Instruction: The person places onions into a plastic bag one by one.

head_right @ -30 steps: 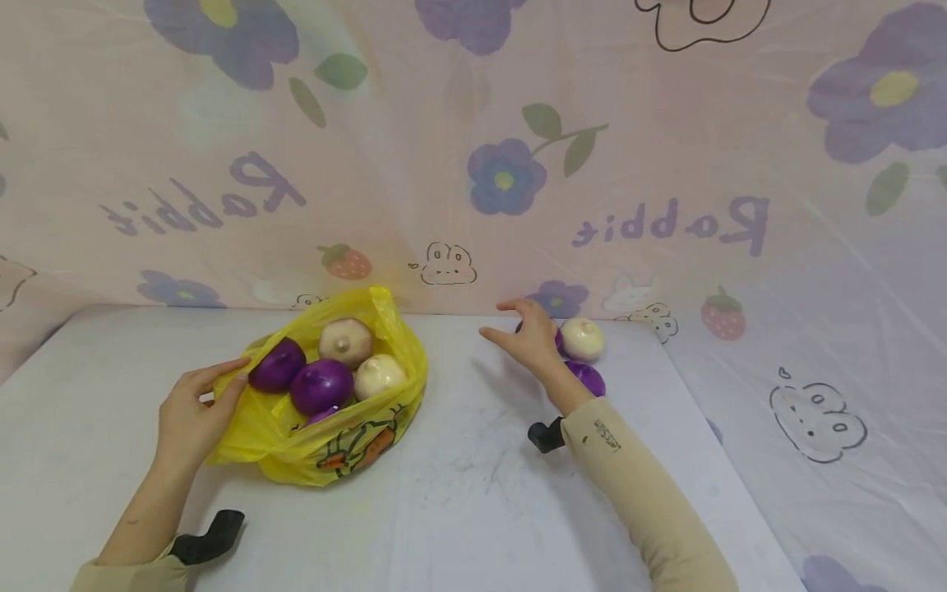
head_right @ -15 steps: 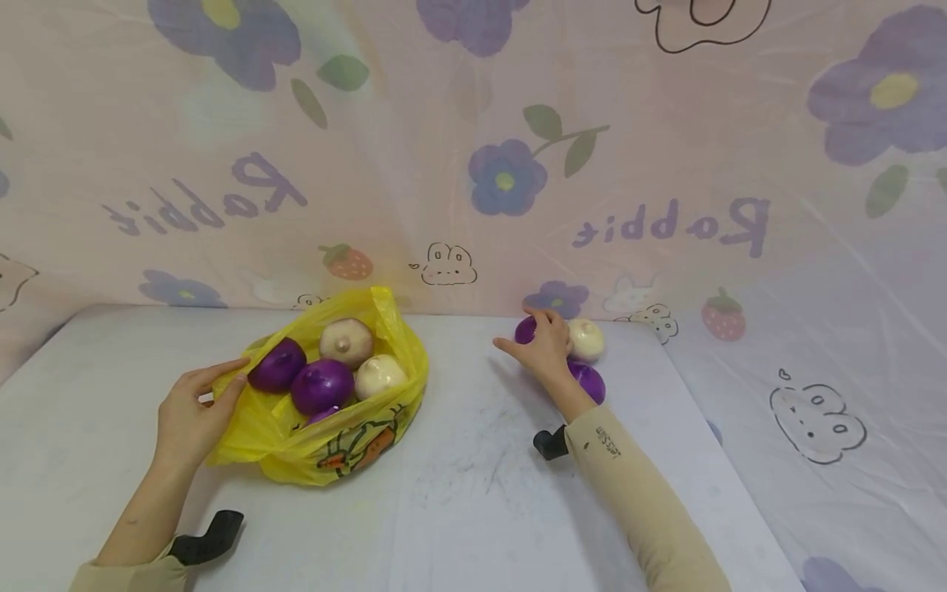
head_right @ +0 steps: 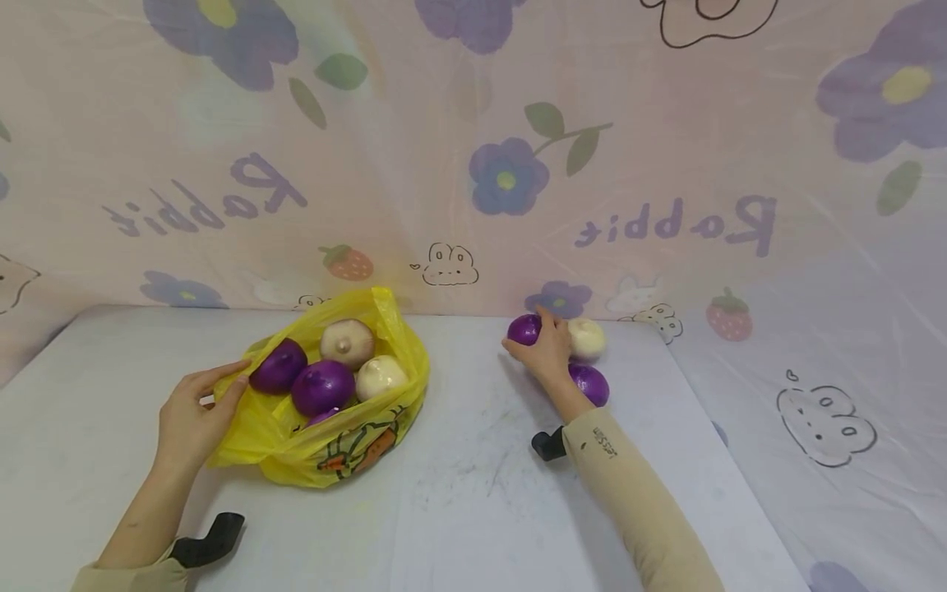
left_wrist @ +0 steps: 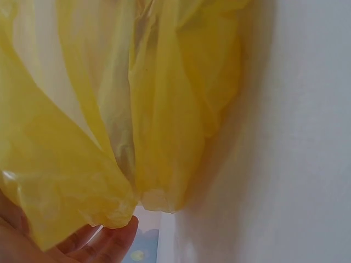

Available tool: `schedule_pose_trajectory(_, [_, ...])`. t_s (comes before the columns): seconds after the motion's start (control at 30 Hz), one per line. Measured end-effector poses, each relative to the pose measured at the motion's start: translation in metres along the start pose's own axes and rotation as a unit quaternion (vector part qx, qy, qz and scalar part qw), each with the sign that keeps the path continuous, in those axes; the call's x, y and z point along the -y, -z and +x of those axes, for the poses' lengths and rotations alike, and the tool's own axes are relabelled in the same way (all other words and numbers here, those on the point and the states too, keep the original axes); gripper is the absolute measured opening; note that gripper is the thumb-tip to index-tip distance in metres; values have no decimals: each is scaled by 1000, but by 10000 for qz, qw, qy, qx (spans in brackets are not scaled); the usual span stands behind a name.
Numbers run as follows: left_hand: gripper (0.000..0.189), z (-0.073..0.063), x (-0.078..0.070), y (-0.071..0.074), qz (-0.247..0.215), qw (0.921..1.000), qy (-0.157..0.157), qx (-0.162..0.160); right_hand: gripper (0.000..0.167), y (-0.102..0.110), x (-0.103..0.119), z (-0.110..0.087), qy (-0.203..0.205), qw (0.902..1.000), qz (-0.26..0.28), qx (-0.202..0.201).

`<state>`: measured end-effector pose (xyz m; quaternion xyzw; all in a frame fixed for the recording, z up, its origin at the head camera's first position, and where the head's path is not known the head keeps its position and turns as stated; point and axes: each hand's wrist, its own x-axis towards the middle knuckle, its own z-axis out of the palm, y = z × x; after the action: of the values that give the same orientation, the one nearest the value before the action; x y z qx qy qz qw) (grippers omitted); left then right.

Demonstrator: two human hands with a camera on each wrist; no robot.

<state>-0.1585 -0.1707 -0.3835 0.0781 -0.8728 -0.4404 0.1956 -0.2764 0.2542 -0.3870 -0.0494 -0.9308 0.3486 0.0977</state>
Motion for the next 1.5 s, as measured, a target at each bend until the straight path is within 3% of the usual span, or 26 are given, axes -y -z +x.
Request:
schedule_pose_trajectory(0.17, [30,-1,-1,1,-25,10000,-18,-3,75,-3,1,-3,91,9998,181,50])
schedule_pose_trajectory(0.5, [30,-1,-1,2,-21,10000,64,35,74,-1,11,-6,148,9996,206,116])
schedule_pose_trajectory(1.2, [31,0,2,1,-107,9999,72,-7,71,4,66,-15,747,9926,958,-16])
schedule_pose_trajectory(1.5, [31,-1,0,2,-74,9998,164,31,69,2,93,-22,1150,9827,1452,62])
